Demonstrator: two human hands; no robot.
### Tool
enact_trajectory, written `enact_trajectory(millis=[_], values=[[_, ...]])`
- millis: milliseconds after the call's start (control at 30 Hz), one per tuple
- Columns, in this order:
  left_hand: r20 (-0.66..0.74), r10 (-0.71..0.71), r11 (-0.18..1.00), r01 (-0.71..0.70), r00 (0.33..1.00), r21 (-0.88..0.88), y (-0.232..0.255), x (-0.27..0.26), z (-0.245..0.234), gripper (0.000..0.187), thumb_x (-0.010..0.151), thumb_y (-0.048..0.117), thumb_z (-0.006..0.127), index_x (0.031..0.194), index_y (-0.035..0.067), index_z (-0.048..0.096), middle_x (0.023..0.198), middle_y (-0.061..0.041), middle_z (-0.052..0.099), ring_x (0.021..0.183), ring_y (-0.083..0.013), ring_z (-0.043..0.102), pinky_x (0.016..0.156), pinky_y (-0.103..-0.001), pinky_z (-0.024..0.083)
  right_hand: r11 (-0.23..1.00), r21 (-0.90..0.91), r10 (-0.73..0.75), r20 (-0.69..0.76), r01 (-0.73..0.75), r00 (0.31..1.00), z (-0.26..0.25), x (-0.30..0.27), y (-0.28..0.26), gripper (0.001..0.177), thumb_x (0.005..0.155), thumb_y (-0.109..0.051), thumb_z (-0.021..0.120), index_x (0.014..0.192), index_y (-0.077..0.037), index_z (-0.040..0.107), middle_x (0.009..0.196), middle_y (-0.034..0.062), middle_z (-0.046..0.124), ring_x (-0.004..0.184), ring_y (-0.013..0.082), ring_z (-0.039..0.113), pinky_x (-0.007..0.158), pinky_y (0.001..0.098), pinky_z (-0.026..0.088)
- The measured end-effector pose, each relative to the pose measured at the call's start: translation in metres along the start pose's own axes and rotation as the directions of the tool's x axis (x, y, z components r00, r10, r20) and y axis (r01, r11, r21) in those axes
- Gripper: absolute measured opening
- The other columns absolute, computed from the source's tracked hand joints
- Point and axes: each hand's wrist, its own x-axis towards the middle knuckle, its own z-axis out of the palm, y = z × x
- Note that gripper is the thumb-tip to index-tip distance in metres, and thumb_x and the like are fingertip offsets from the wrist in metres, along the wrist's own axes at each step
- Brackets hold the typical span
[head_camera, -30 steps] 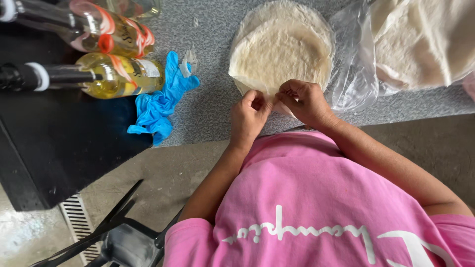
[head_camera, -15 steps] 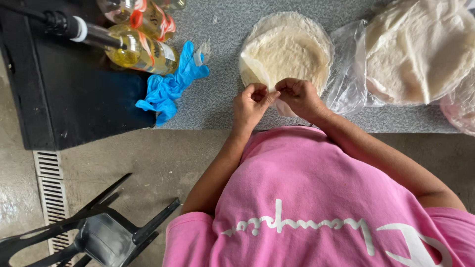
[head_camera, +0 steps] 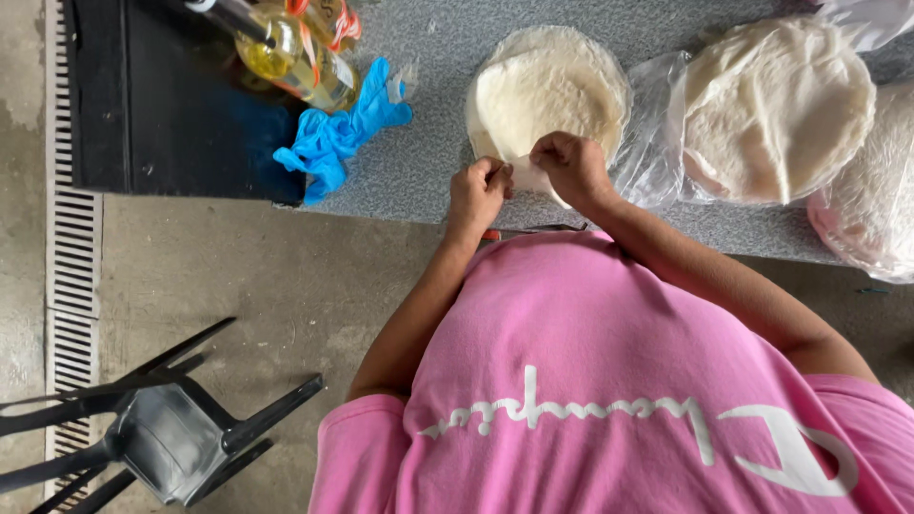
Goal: The person separates thin circular sheets from several stacks by hand, placing them into new piles on a counter.
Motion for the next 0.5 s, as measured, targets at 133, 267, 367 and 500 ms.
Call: enact_trajectory(millis=[133,267,367,500], values=[[-0.004,0.052,0.997,-0.052,0.999,0.056,-0.009,-0.007,-0.009,0.016,0.096,0.012,0.069,0.084,0.001,0.071,0.069,-0.008,0.075,0.061,-0.0162,0.075,0.058,-0.032,0.058,0.996,-0.08,-0.034,-0.1,0.026,0.994,-0.006,0.008,0.01,0.008,0.096,-0.005,0.069,0.102,-0.002,0.073,0.093,0.0065,0.076,0.082,0.0109,0.072,0.074,0.0261,0.059],[-0.033,0.066,0.994,-0.062,0.997,0.092,-0.018,-0.01,-0.013,0.015,0.091,0.015,0.071,0.088,0.001,0.072,0.07,-0.008,0.076,0.062,-0.0166,0.075,0.06,-0.032,0.059,0.998,-0.05,0.034,-0.07,-0.037,0.997,-0.006,0.015,0.011,0.008,0.097,-0.006,0.067,0.102,-0.004,0.073,0.093,0.007,0.076,0.08,0.0147,0.072,0.071,0.0281,0.06],[-0.076,0.148,0.979,-0.135,0.986,0.154,-0.011,-0.008,-0.011,0.023,0.083,0.021,0.078,0.09,0.0,0.071,0.072,-0.01,0.075,0.062,-0.0191,0.075,0.059,-0.032,0.059,0.991,-0.081,-0.104,0.0,0.104,0.995,-0.002,0.008,0.001,0.007,0.096,-0.004,0.069,0.101,-0.002,0.073,0.093,0.0106,0.077,0.082,0.0194,0.072,0.073,0.032,0.058],[-0.142,0.278,0.945,-0.244,0.95,0.216,-0.002,0.013,0.001,0.036,0.078,0.024,0.083,0.098,-0.002,0.069,0.076,-0.013,0.073,0.066,-0.0218,0.074,0.06,-0.033,0.061,0.965,-0.207,-0.152,0.045,0.159,0.987,-0.001,0.001,-0.022,0.008,0.095,-0.005,0.07,0.102,-0.003,0.073,0.093,0.0115,0.076,0.079,0.0204,0.073,0.07,0.0337,0.058]])
